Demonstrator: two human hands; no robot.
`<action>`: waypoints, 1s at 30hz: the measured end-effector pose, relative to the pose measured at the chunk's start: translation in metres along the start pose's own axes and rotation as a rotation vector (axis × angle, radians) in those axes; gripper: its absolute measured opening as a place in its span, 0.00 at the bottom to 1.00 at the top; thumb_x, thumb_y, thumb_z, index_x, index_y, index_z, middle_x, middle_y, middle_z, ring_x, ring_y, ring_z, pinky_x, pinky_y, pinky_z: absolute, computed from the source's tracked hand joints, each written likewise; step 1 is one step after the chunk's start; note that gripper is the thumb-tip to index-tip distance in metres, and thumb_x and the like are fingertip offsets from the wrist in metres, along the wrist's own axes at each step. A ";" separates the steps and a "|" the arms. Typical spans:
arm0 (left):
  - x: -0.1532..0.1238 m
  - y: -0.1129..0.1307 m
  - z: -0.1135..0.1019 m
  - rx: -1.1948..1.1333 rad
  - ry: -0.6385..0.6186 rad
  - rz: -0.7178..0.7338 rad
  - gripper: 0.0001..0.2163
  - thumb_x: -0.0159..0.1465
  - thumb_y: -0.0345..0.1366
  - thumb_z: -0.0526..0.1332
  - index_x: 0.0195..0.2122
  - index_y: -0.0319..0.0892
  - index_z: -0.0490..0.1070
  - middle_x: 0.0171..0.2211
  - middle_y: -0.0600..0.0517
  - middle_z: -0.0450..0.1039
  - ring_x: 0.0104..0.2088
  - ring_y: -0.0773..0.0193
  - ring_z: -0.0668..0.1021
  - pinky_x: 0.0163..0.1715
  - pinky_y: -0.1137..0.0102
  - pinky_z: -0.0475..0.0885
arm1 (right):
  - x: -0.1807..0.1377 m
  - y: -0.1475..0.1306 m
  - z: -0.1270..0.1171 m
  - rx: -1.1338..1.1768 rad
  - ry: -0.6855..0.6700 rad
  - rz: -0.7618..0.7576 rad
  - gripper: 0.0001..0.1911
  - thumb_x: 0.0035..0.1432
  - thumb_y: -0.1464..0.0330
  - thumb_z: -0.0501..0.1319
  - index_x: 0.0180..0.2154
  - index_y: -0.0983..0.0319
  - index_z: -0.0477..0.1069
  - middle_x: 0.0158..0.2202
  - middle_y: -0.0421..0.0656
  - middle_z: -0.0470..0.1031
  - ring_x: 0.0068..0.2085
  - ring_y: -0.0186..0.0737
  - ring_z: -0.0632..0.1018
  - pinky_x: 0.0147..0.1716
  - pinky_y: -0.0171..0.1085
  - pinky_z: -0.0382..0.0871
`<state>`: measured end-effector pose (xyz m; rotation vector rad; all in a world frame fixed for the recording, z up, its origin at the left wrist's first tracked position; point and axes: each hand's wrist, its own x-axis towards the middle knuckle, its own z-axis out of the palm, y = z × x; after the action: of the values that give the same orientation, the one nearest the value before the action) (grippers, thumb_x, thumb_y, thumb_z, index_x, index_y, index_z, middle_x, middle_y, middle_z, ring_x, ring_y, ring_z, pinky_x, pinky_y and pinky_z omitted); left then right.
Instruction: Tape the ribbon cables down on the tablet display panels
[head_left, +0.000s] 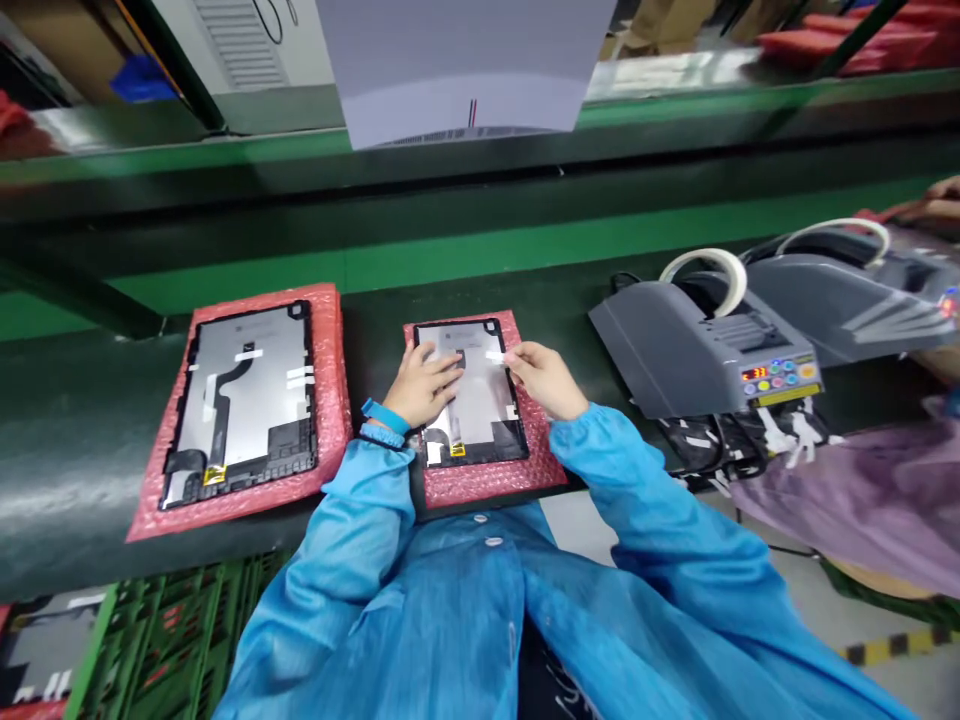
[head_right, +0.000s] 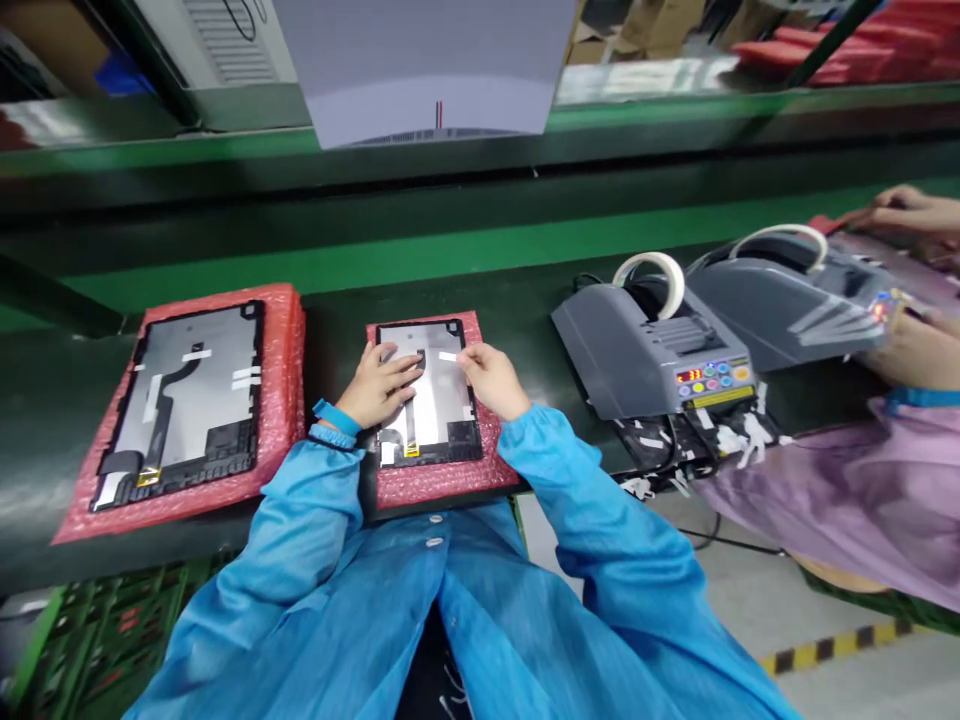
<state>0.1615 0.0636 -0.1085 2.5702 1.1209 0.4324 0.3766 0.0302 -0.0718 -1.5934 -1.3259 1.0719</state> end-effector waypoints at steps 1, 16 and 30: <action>0.000 0.001 0.001 0.007 -0.007 0.002 0.17 0.64 0.43 0.55 0.52 0.47 0.72 0.57 0.51 0.68 0.60 0.46 0.57 0.61 0.43 0.44 | 0.010 -0.001 0.008 -0.069 -0.038 0.013 0.10 0.54 0.62 0.58 0.25 0.61 0.65 0.17 0.34 0.62 0.20 0.31 0.64 0.23 0.33 0.58; 0.000 0.005 0.001 -0.001 -0.017 -0.039 0.21 0.61 0.49 0.58 0.53 0.49 0.71 0.60 0.50 0.64 0.61 0.44 0.57 0.61 0.42 0.42 | 0.030 -0.021 0.044 -0.808 -0.118 0.122 0.14 0.60 0.66 0.52 0.40 0.60 0.75 0.43 0.48 0.78 0.45 0.45 0.76 0.40 0.37 0.66; -0.001 0.006 0.000 0.024 -0.022 -0.035 0.22 0.61 0.49 0.59 0.54 0.49 0.70 0.61 0.50 0.63 0.61 0.44 0.57 0.61 0.42 0.42 | 0.033 -0.032 0.051 -0.934 -0.126 0.122 0.18 0.59 0.56 0.57 0.41 0.62 0.75 0.42 0.54 0.78 0.46 0.49 0.77 0.40 0.40 0.68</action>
<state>0.1648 0.0593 -0.1061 2.5648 1.1686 0.3837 0.3214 0.0704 -0.0627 -2.3090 -2.0016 0.6294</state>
